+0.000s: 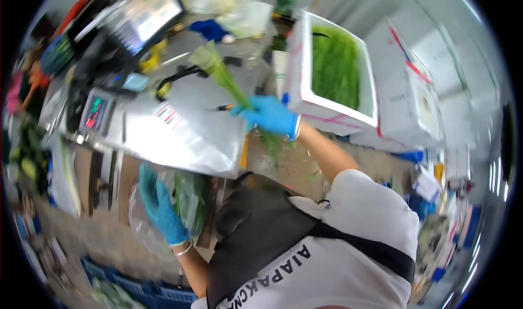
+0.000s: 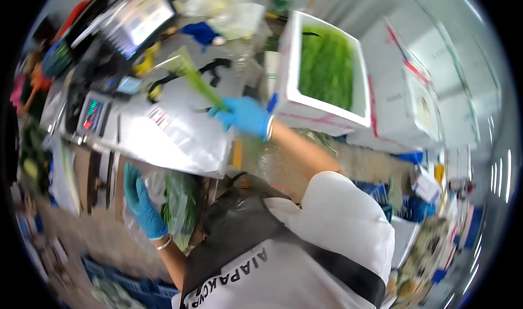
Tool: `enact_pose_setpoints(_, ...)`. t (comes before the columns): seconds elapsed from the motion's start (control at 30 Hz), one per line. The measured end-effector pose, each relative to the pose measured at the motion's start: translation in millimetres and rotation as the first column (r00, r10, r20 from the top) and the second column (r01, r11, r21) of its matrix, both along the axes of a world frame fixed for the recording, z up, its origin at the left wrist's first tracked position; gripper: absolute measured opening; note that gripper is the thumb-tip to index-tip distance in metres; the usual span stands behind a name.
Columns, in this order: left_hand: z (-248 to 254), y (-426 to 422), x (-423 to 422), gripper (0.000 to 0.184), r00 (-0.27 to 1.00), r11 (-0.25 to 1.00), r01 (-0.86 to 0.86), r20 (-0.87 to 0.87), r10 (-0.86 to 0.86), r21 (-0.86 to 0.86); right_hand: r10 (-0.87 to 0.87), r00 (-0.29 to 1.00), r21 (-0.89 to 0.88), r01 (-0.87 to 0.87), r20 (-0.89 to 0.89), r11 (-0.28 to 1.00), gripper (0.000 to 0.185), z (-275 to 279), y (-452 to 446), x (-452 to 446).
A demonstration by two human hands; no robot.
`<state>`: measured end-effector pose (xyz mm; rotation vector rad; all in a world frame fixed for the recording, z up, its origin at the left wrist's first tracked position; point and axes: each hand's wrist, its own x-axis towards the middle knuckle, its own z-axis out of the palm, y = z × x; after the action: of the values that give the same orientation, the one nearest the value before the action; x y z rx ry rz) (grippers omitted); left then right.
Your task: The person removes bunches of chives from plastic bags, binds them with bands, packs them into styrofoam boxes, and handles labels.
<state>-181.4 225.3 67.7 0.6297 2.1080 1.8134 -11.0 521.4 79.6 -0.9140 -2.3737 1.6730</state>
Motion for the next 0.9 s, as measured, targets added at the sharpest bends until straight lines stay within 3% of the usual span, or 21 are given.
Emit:
enact_pose_setpoints(0.07,-21,8,5,0.046,0.998,0.998,0.012,0.064,-0.007,-0.068,-0.199,0.973,0.064,0.192,0.120,0.979,0.030,0,79,59)
enact_pose_setpoints(0.1,-38,9,4,0.042,0.996,0.995,-0.003,0.086,0.011,-0.099,-0.230,0.955,0.444,0.127,0.186,0.887,0.030,-11,125,93)
enact_pose_setpoints(0.13,-54,12,7,0.040,0.997,0.992,0.053,0.064,-0.046,-0.118,-0.293,0.896,0.559,0.062,0.335,0.827,0.032,-8,165,122)
enact_pose_setpoints(0.17,-67,17,10,0.039,0.996,0.985,0.078,0.043,-0.072,-0.156,-0.358,0.805,0.641,-0.035,0.473,0.767,0.035,-4,202,150)
enact_pose_setpoints(0.2,-72,4,12,0.037,0.998,0.976,0.066,0.028,-0.061,-0.209,-0.157,0.769,0.758,-0.535,0.620,0.374,0.036,-18,256,191)
enact_pose_setpoints(0.23,-57,1,25,0.032,0.982,0.993,0.093,0.171,-0.079,-0.075,-0.281,0.769,0.693,-0.274,0.574,0.667,0.040,-17,285,208)
enact_pose_setpoints(0.27,-67,-4,29,0.033,0.990,0.966,0.115,-0.055,-0.131,-0.230,-0.459,0.730,0.603,0.080,0.507,0.794,0.047,-14,314,225)
enact_pose_setpoints(0.3,-54,3,32,0.037,0.934,0.912,0.123,-0.264,-0.239,-0.390,-0.607,0.612,0.666,0.169,0.507,0.727,0.059,33,272,186)
enact_pose_setpoints(0.4,-67,5,62,0.042,0.860,0.871,0.185,-0.354,-0.367,-0.454,-0.738,0.674,0.913,0.310,-0.015,0.265,0.071,-17,375,208)
enact_pose_setpoints(0.47,-63,7,71,0.062,0.846,0.827,0.101,-0.390,-0.364,-0.553,-0.502,0.862,0.822,0.335,-0.071,0.460,0.057,-25,324,142)
enact_pose_setpoints(0.53,-69,0,60,0.072,0.840,0.790,-0.028,-0.443,-0.313,-0.613,-0.234,0.966,0.567,0.134,0.108,0.813,0.045,-56,275,79)
enact_pose_setpoints(0.57,-76,-8,48,0.074,0.827,0.752,-0.179,-0.511,-0.234,-0.635,-0.200,0.978,0.407,0.205,-0.054,0.890,0.038,-52,195,22)
enact_pose_setpoints(0.6,-89,-24,35,0.075,0.804,0.702,-0.318,-0.573,-0.156,-0.637,0.051,0.981,0.545,0.062,-0.189,0.836,0.037,-67,144,-18)
enact_pose_setpoints(0.63,-133,-40,20,0.079,0.674,0.530,-0.571,-0.727,-0.134,-0.627,-0.013,0.998,0.450,-0.017,0.065,0.893,0.037,-71,100,-52)
enact_pose_setpoints(0.67,-147,-61,-2,0.084,0.625,0.404,-0.656,-0.759,-0.182,-0.637,0.157,0.976,0.443,-0.075,-0.152,0.893,0.045,-89,57,-79)
enact_pose_setpoints(0.7,-171,-88,-26,0.078,0.645,0.252,-0.673,-0.719,-0.260,-0.695,0.166,0.980,0.258,-0.189,0.108,0.948,0.056,-83,12,-104)
enact_pose_setpoints(0.73,-198,-123,-50,0.075,0.655,0.031,-0.715,-0.686,-0.316,-0.698,0.293,0.956,0.238,-0.284,-0.002,0.929,0.064,-134,-10,-123)
enact_pose_setpoints(0.77,-223,-164,-70,0.071,0.679,-0.190,-0.724,-0.638,-0.364,-0.663,0.380,0.923,0.178,-0.386,0.068,0.905,0.065,-122,-53,-145)
enact_pose_setpoints(0.83,-255,-265,-99,0.056,0.557,0.063,-0.830,-0.824,0.104,-0.554,0.547,0.834,0.138,-0.552,0.078,0.822,0.077,-126,-116,-176)
enact_pose_setpoints(0.87,-200,-279,-95,0.045,0.696,-0.303,-0.650,-0.706,0.130,-0.697,0.617,0.784,0.212,-0.615,0.065,0.760,0.082,-142,-141,-189)
enact_pose_setpoints(0.9,-196,-321,-92,0.036,0.723,-0.222,-0.599,-0.639,0.263,-0.769,0.647,0.761,0.371,-0.615,0.048,0.696,0.088,-158,-164,-204)
